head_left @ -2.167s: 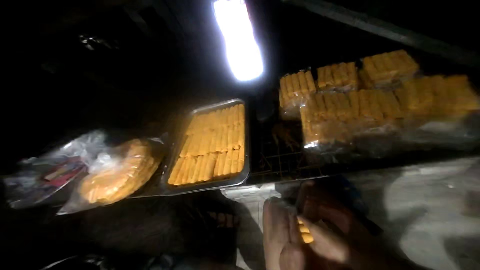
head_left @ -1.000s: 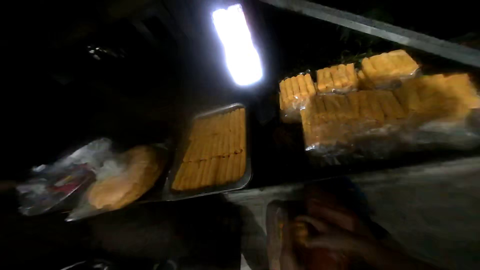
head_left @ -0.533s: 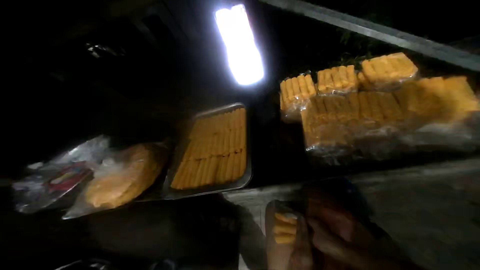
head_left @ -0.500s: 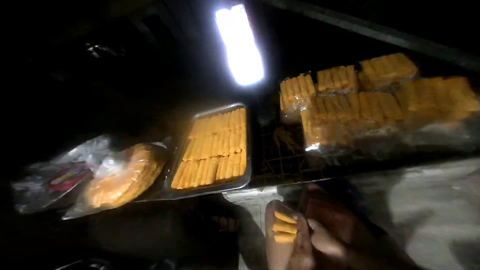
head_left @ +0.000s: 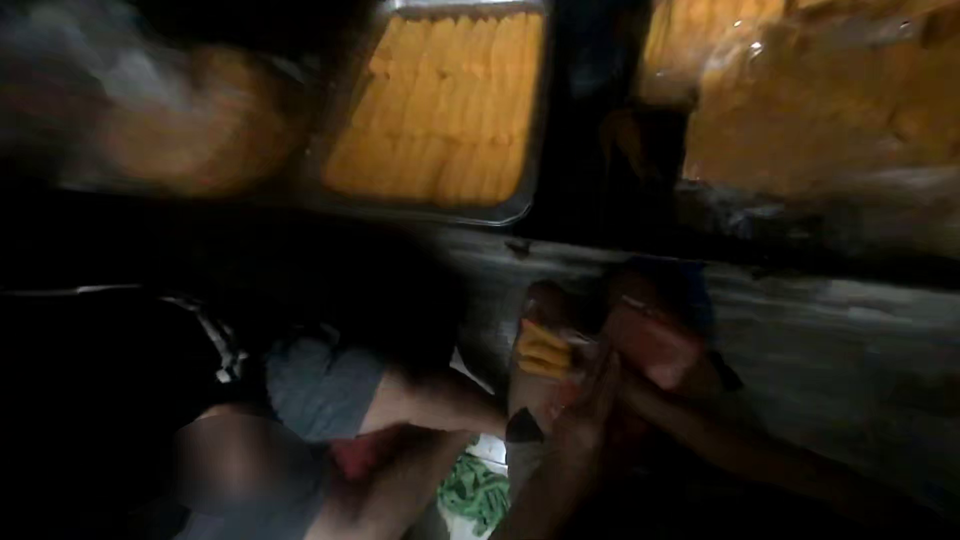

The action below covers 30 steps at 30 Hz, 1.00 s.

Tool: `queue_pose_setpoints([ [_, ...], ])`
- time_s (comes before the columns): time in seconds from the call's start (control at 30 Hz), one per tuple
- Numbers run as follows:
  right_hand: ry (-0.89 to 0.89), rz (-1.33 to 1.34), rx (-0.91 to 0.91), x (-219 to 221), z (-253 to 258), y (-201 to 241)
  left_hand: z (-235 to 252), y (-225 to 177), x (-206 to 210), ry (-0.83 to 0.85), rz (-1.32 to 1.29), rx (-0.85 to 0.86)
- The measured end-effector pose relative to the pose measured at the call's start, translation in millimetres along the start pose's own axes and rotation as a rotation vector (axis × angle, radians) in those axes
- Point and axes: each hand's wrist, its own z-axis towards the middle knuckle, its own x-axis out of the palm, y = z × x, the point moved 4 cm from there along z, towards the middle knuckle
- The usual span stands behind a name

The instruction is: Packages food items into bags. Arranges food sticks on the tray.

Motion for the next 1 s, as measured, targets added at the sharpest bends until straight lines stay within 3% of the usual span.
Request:
queue_pose_setpoints([
  [0.07, 0.108, -0.008, 0.175, -9, -2, 9, 1, 6, -28, -0.054, -0.041, -0.086],
  [0.2, 0.133, -0.033, 0.206, -17, -4, 12, 15, 58, -87, -0.307, 0.107, -0.414],
  [0.3, 0.097, -0.079, 0.192, -21, -6, 2, 27, 106, -95, -0.161, 0.075, -0.734],
  [0.4, 0.089, -0.080, 0.217, -21, -5, 1, 36, 118, -82, -0.035, -0.122, -0.900],
  [1.0, 0.158, -0.194, 0.159, -14, 3, 1, 34, 118, -71, -0.084, -0.466, -0.695],
])
